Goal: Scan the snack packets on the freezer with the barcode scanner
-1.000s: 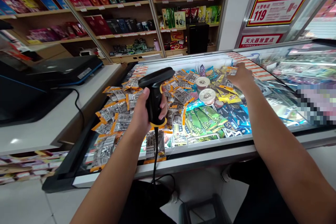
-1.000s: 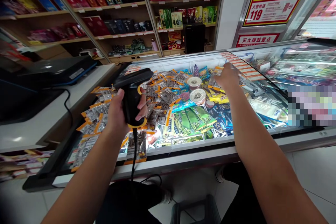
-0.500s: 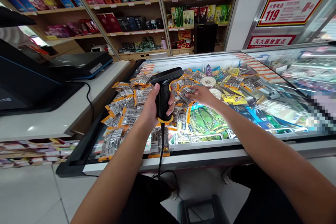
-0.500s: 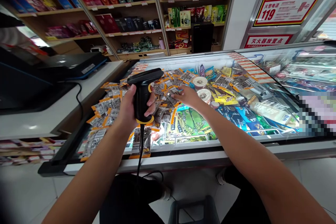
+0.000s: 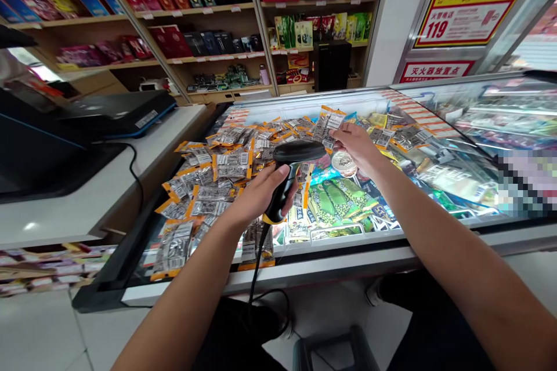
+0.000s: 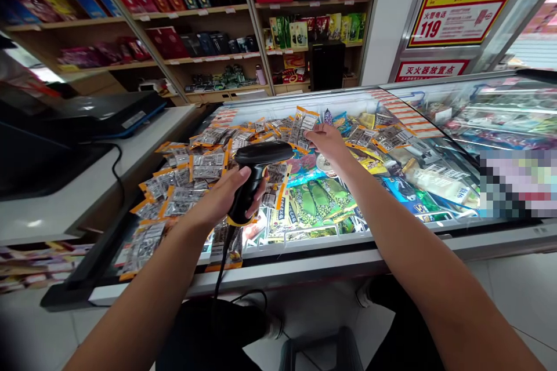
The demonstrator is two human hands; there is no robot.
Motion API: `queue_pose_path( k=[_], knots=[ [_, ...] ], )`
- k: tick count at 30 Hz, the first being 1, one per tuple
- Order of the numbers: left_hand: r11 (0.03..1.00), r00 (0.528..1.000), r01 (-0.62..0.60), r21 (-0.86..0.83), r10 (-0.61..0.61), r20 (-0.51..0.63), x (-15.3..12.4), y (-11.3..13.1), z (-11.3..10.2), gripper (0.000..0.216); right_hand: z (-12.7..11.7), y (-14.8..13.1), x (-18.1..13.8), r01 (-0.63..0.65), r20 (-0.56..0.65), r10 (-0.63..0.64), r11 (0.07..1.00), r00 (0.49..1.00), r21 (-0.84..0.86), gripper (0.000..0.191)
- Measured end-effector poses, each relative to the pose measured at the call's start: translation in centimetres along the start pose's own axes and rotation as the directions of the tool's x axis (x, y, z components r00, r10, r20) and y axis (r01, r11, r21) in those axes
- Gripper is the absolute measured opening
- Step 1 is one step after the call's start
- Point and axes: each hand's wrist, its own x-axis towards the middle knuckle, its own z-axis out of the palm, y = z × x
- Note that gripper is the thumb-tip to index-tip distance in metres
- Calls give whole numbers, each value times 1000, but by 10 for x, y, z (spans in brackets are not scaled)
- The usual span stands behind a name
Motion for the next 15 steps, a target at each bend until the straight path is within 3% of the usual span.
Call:
queue_pose_path(
  k=[7,10,13,15],
  knots=[
    [1000,1000,15,14,-15,25,1,-1,1,39,3,-1,-1,14,4,-14,1000,1000,3,30],
    [1000,1000,-7,-18,7,6,2,0,0,40,-5,-7,3,42,-47,-45,997,998,-62,28],
    [994,996,-85,-71,82,-43,4,3,-4,45,-36,-11,10,110,-191,-198,913,961,-392,28],
    [983,986,-147,-111,137,-91,6,6,-7,48,-66,-9,15,63,-250,-320,719,914,-692,25]
  ],
)
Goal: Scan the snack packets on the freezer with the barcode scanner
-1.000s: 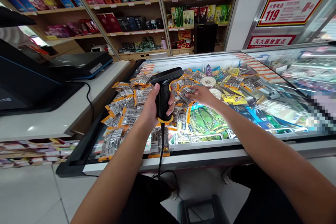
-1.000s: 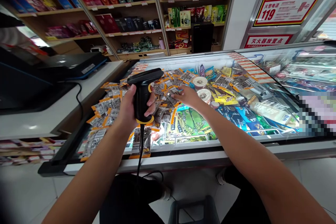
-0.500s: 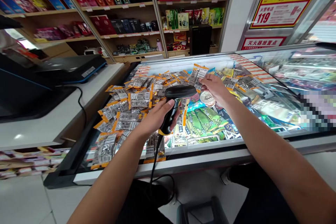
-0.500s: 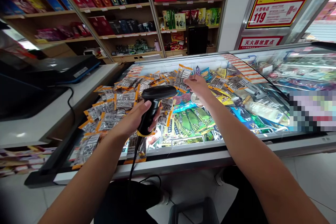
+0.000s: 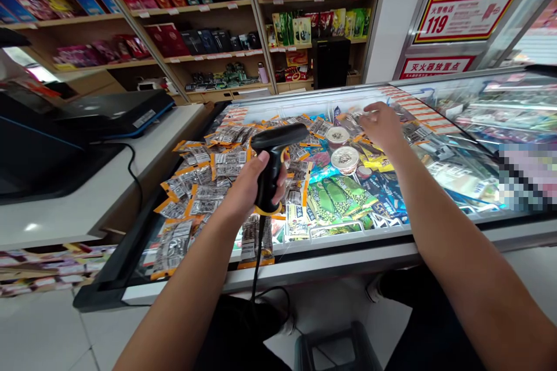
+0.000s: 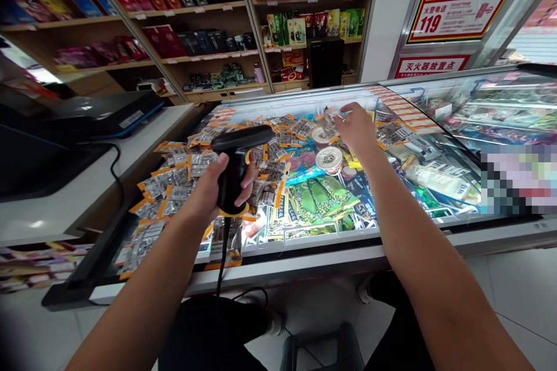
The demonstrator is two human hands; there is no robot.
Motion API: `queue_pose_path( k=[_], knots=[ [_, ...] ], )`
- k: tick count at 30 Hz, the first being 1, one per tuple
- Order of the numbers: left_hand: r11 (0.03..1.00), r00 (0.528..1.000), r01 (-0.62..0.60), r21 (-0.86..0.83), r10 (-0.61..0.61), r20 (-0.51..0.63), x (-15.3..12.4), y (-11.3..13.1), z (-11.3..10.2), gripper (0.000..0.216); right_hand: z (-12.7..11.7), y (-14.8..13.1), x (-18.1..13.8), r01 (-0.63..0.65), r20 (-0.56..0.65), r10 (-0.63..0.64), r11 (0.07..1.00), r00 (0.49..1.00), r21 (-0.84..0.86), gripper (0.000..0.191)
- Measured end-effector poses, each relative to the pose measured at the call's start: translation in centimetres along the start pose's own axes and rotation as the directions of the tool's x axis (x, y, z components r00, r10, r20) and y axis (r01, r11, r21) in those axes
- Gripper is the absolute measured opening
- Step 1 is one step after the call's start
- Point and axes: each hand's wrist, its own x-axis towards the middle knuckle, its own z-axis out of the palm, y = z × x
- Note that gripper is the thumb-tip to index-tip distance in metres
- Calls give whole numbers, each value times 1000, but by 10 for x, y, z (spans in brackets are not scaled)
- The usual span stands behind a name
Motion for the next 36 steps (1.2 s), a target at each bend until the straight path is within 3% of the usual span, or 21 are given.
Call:
queue_pose_path(
  k=[3,6,8,9,10,12,13,15,17,20,24,27,31,36],
  knots=[
    [998,997,-43,-47,40,-60,3,4,-4,50,-18,30,10,-21,-85,-10,934,996,-358,22],
    [997,994,-39,-61,32,-108,5,6,-5,52,-15,29,6,51,-135,-108,928,985,-369,35],
    [998,992,-28,-55,20,-125,6,5,-6,53,-1,10,-8,204,-7,-211,956,978,-210,34],
    [998,992,-23,-51,16,-128,6,4,-6,53,9,-3,-18,278,127,-267,958,955,-73,33],
    [999,992,-20,-48,14,-127,6,3,-6,54,19,-17,-30,290,290,-297,955,910,70,33],
    [999,993,-17,-50,11,-119,7,2,-6,54,41,-41,-56,244,552,-320,947,770,209,35],
    [998,994,-17,-53,11,-113,7,2,-6,54,51,-50,-67,240,612,-332,943,718,230,37],
    [998,995,-15,-56,9,-102,7,1,-6,53,65,-60,-84,288,622,-348,937,701,199,41],
    [999,995,-11,-52,6,-95,7,1,-6,53,71,-61,-89,301,619,-337,939,709,167,46],
    [999,996,-9,-41,5,-91,6,1,-6,52,64,-54,-79,203,661,-274,962,698,183,43],
    [1000,997,8,-23,-10,-73,4,1,-4,51,45,-45,-55,16,601,-146,976,786,216,32],
    [1000,998,19,-2,-19,-66,2,2,-2,48,35,-42,-43,-59,523,-144,934,840,352,22],
    [999,999,29,44,-28,-25,-1,2,1,43,28,-42,-36,-31,418,-141,926,897,377,30],
    [991,1000,14,130,-18,25,-3,0,3,41,18,-42,-34,163,312,-248,948,917,273,41]
  ],
)
